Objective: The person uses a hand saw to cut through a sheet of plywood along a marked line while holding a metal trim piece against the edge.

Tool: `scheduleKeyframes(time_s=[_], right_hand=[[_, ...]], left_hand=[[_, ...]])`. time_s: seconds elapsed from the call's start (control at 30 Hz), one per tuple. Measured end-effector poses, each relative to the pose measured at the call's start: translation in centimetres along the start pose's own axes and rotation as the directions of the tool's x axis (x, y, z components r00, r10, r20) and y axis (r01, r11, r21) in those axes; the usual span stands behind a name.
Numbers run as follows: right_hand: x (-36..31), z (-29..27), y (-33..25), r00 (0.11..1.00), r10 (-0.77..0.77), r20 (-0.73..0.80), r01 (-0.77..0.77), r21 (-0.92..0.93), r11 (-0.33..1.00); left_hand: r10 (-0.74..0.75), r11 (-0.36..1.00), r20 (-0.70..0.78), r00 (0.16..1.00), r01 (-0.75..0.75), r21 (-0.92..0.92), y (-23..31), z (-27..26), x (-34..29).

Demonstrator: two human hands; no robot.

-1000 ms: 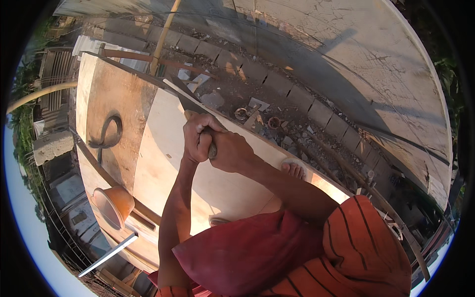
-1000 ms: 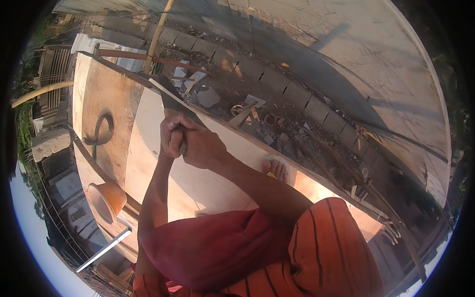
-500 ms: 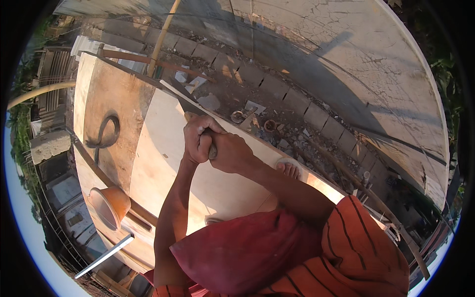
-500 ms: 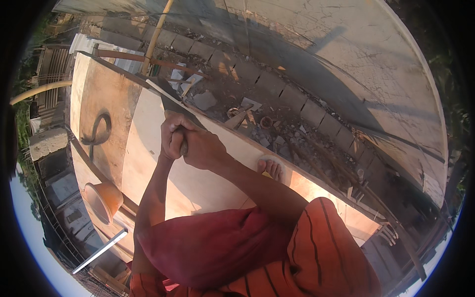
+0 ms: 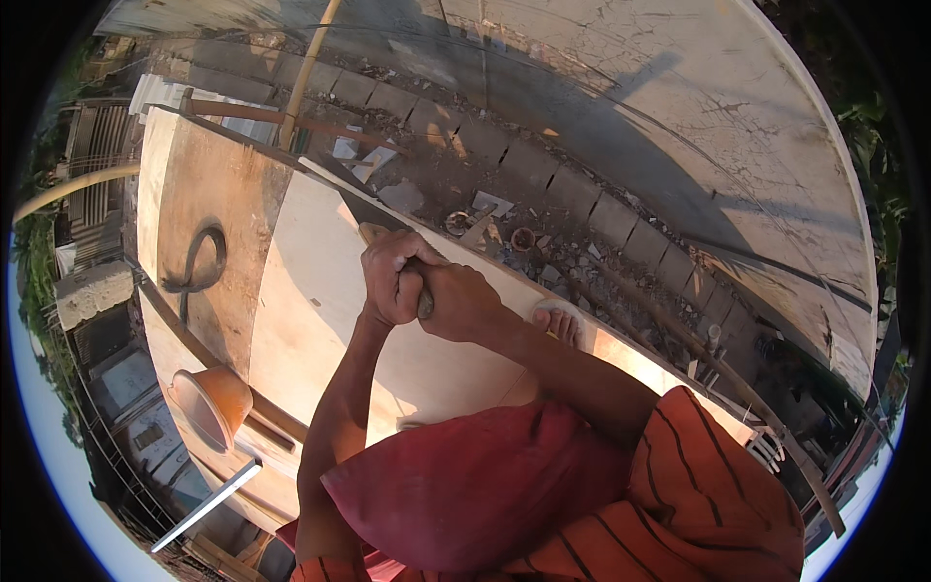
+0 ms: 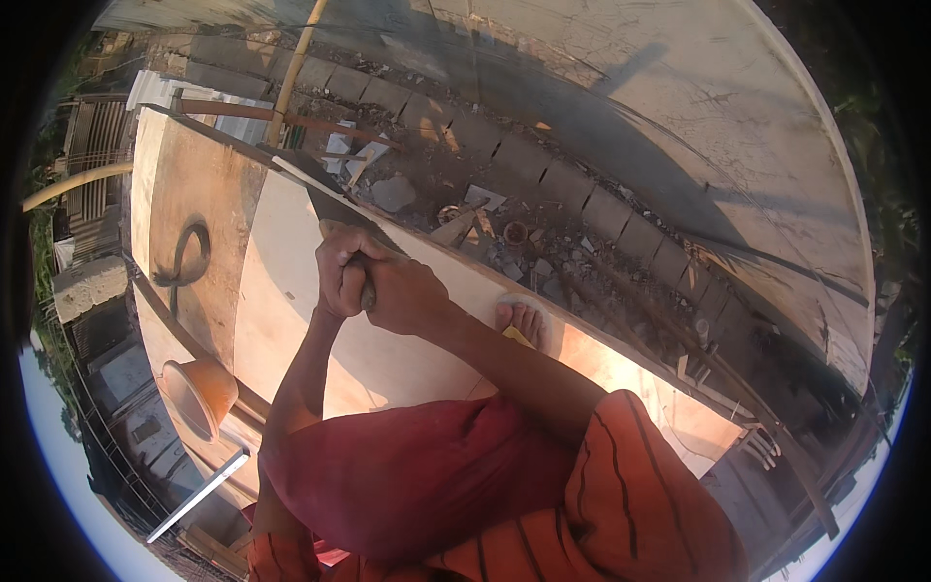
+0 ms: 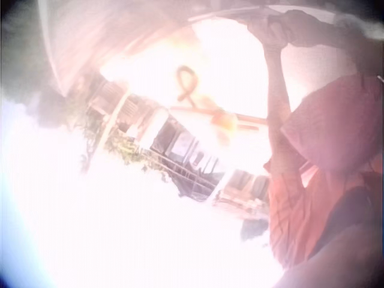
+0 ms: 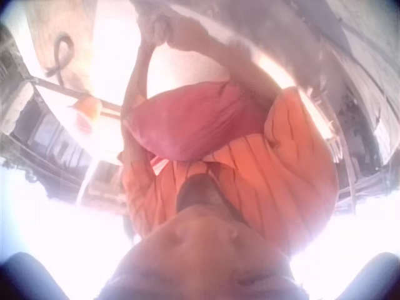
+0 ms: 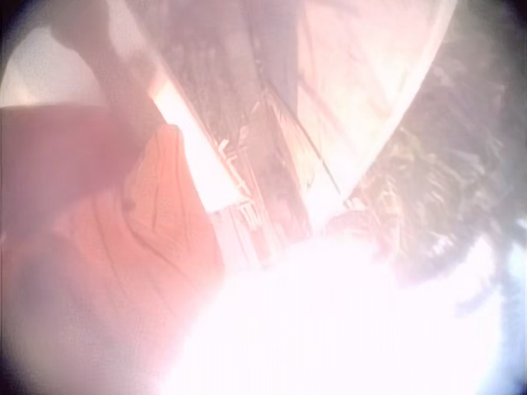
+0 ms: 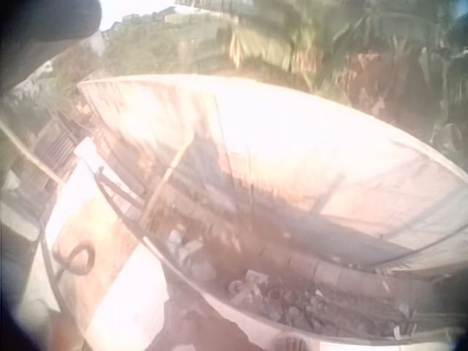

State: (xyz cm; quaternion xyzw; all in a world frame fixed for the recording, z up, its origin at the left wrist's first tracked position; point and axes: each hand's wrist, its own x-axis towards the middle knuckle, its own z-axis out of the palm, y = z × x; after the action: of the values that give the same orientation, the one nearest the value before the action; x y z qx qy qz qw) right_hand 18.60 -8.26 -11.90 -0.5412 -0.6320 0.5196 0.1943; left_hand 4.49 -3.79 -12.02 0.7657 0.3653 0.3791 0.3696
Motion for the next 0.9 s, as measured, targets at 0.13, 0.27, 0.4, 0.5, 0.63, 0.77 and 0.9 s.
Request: scheduleKeyframes(time_s=[0.13, 0.27, 0.4, 0.5, 0.63, 0.77, 0.9], right_hand=[[-7.8, -3.6, -1.0, 0.996, -0.007, 0.091, 0.012, -0.062, 0.998], [-11.1, -4.0, -0.9, 0.987, -0.153, -0.049, 0.150, -0.062, 0.987], [-3.3, -0.6, -1.5, 1.000, -0.001, -0.012, 0.000, -0.025, 1.000], [-0.8, -0.8, -2.8, 0.990, 0.080, 0.118, -0.074, -0.059, 0.996], [-11.2, -4.7, -1.2, 0.998, -0.010, 0.057, 0.010, 0.007, 1.000], [-11.4, -3.8, -0.5, 0.993, -0.113, -0.039, 0.112, -0.041, 0.993], [-1.5, -0.4, -0.4, 0.999, 0.011, 0.045, -0.009, -0.043, 0.999]], left_hand=[[-0.025, 0.998, 0.043, 0.999, 0.023, 0.063, 6.6, 3.2, -0.8], [0.008, 1.000, -0.077, 0.997, -0.011, -0.027, 10.0, 6.1, -1.9], [-0.021, 0.993, -0.045, 0.999, 0.016, -0.114, 1.8, 1.0, -0.5], [-0.110, 0.972, -0.040, 0.993, 0.099, -0.212, 1.6, 0.8, -1.4], [0.014, 1.000, 0.033, 0.999, -0.014, 0.012, 8.7, 5.4, -1.7], [0.025, 0.999, -0.017, 1.000, -0.025, -0.025, 8.9, 5.9, -2.0], [0.075, 0.997, -0.048, 0.996, -0.077, -0.028, -0.3, 1.2, -0.1]])
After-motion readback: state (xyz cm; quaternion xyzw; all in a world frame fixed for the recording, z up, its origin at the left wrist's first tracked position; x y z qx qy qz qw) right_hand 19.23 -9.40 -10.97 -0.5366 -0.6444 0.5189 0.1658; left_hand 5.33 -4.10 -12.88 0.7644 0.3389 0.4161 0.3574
